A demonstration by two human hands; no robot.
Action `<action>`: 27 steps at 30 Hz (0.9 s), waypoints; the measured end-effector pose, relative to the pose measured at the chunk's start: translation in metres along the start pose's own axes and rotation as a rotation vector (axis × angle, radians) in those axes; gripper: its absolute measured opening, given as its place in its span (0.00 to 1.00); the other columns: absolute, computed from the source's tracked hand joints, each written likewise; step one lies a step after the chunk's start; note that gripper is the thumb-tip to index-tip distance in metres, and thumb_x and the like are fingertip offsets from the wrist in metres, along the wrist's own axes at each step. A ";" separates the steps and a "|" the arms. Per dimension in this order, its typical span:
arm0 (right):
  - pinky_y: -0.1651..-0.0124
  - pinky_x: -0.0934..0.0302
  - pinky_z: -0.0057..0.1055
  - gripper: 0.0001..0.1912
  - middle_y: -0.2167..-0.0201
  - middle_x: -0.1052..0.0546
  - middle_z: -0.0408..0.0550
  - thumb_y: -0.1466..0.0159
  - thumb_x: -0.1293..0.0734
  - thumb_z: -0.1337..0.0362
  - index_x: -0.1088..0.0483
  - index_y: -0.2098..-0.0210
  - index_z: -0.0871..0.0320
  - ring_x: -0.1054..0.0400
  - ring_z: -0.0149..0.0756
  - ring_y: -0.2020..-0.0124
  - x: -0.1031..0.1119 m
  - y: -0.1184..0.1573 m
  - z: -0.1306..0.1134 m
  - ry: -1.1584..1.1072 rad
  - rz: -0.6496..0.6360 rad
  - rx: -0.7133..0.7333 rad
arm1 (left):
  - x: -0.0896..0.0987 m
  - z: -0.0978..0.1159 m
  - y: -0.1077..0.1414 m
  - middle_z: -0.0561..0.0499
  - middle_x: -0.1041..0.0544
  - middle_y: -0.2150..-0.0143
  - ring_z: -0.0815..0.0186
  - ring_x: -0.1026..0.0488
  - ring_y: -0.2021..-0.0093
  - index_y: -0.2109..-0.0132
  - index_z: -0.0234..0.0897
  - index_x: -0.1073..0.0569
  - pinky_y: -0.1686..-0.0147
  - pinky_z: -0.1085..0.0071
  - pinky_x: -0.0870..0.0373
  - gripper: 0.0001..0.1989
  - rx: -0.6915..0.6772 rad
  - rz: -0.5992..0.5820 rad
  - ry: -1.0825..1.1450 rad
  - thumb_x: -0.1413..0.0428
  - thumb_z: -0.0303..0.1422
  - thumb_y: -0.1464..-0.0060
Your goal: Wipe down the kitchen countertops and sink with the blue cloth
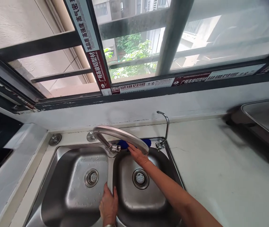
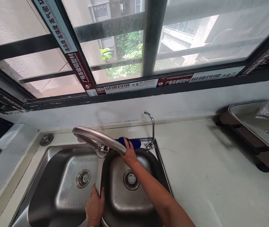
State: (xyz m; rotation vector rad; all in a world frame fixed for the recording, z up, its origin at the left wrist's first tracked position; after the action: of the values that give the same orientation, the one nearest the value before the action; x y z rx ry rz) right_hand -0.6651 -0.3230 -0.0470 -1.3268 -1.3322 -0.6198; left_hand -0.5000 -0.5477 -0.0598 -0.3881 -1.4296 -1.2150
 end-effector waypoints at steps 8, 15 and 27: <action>0.32 0.53 0.52 0.19 0.33 0.37 0.52 0.36 0.38 0.70 0.26 0.48 0.54 0.55 0.53 0.29 0.043 0.029 0.043 0.163 0.090 -0.054 | 0.003 0.002 0.003 0.33 0.21 0.49 0.51 0.20 0.57 0.36 0.32 0.39 0.57 0.58 0.28 0.26 -0.031 0.043 0.023 0.57 0.41 0.35; 0.49 0.42 0.56 0.24 0.31 0.41 0.58 0.37 0.40 0.68 0.29 0.42 0.55 0.44 0.65 0.38 0.013 0.015 -0.004 0.247 -0.030 -0.346 | -0.002 0.000 0.004 0.34 0.22 0.46 0.51 0.20 0.54 0.36 0.34 0.39 0.55 0.58 0.28 0.24 -0.030 0.061 0.029 0.56 0.41 0.34; 0.46 0.46 0.61 0.31 0.27 0.48 0.51 0.37 0.43 0.73 0.35 0.36 0.54 0.51 0.66 0.35 -0.031 -0.005 -0.074 -0.047 -0.076 -0.304 | -0.001 0.001 0.004 0.31 0.20 0.50 0.49 0.20 0.55 0.35 0.30 0.41 0.56 0.57 0.29 0.27 -0.002 0.016 0.001 0.58 0.40 0.34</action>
State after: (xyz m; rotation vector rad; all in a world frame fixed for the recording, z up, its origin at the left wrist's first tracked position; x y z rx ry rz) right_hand -0.6529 -0.4022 -0.0544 -1.5472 -1.3695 -0.8749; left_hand -0.4970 -0.5449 -0.0592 -0.3996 -1.4221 -1.2034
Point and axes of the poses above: each hand's wrist, its own y-axis away from the middle knuckle, its own x-axis out of the back of the hand, z = x × y, the point moved 8 cm from there along -y, towards the middle knuckle
